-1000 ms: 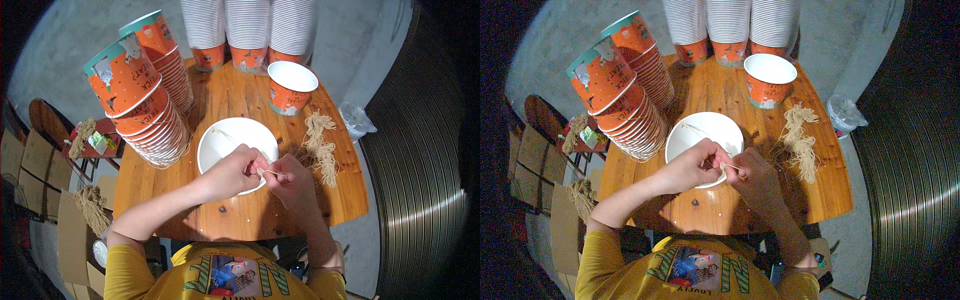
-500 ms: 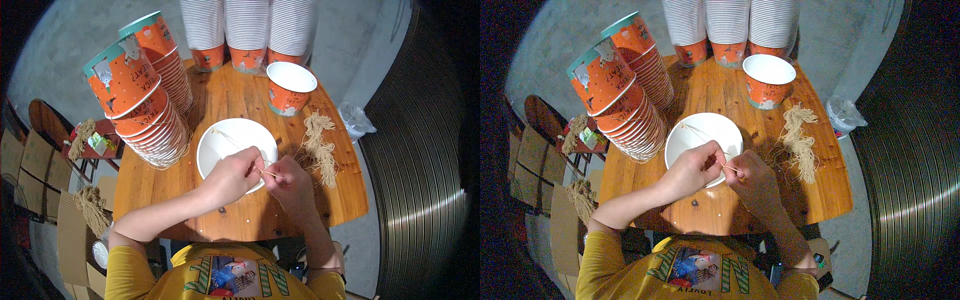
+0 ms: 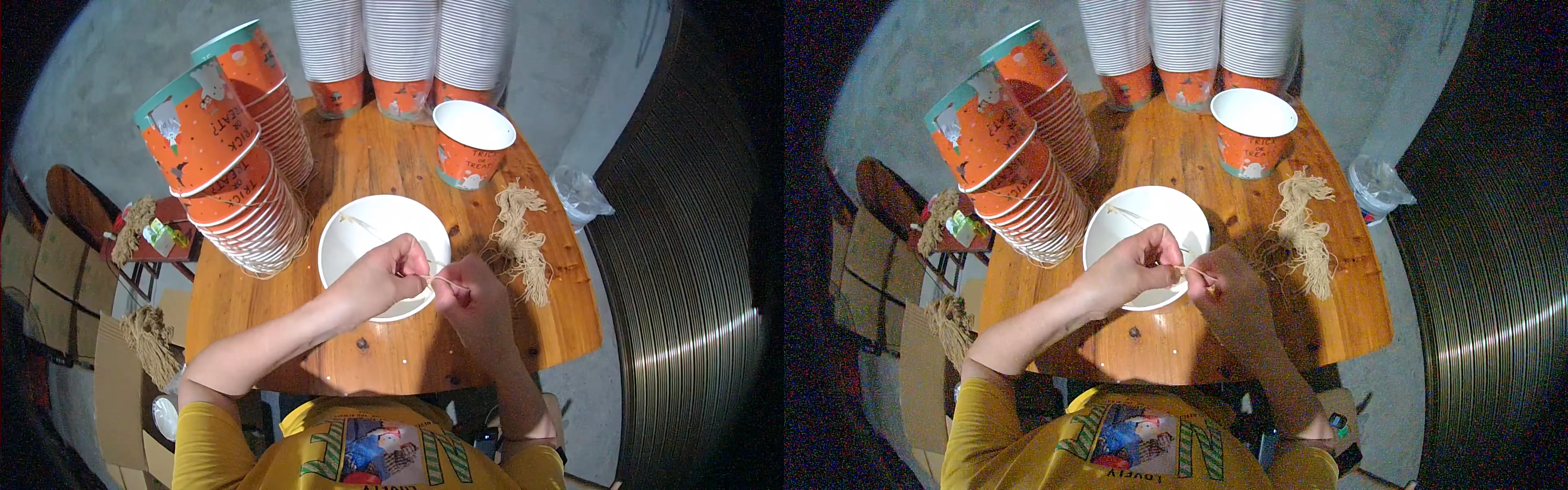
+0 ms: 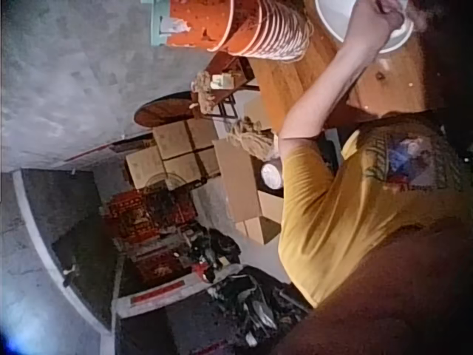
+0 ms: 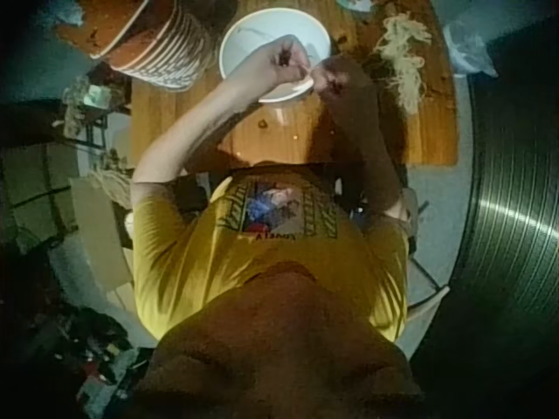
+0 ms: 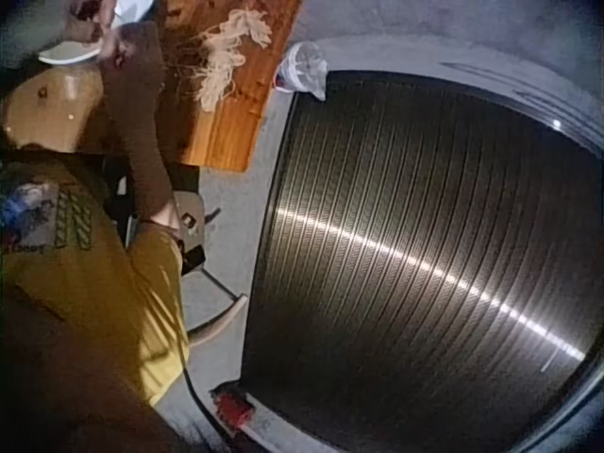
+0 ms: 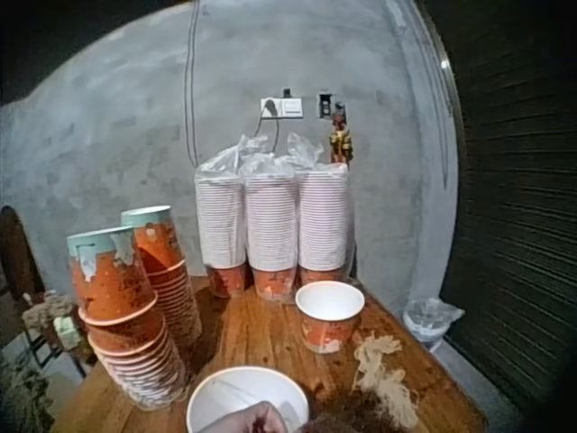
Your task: Tying decorative twine handles onto themed paper cups.
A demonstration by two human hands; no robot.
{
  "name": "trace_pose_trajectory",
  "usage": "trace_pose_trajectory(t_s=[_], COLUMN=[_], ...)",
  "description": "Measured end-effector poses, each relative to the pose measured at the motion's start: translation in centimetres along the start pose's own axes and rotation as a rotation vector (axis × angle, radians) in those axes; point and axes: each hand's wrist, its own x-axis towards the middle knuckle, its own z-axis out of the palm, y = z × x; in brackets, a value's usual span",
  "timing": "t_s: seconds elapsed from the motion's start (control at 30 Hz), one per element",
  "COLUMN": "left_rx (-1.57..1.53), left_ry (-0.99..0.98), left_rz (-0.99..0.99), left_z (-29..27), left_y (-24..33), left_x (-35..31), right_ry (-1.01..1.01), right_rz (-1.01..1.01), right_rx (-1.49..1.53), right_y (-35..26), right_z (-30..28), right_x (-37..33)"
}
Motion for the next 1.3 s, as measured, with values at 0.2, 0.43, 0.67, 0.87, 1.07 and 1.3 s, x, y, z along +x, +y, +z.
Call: trace_pose_trajectory(t_s=[0.2,0.43,0.67,0.87,1.07,1.3], left_rx=[-0.192,-0.417,-0.495,-0.383,-0.249,-0.339], left_ry=[-0.01,-0.044,-0.026,0.066,0.084,-0.044], left_rz=[0.004,-0.097,-0.179,-0.238,-0.035,-0.032], left_z=[0.1,-0.3,-0.8,0.4,-1.9,-1.6], left_y=[-0.3,-0.6,-0.4,1.3,1.3,-0.4], left_x=[0.6,1.1,0.6,0.7,0.2,1.5], right_ry=[-0.044,0.011,0.032,-0.011,0.358,0.341], right_rz=[0.121,0.119,-0.073,-0.099,-0.36,-0.133], right_rx=[-0.038,0.109,-0.039,-0.228,0.0,0.074], right_y=[-0.2,0.2,0.1,2.1,2.5,2.7], right_z=[-0.4,-0.3,0.1,0.1,5.2,4.8], right_x=[0.0,0.0,0.1,-0.6,1.5,0.0])
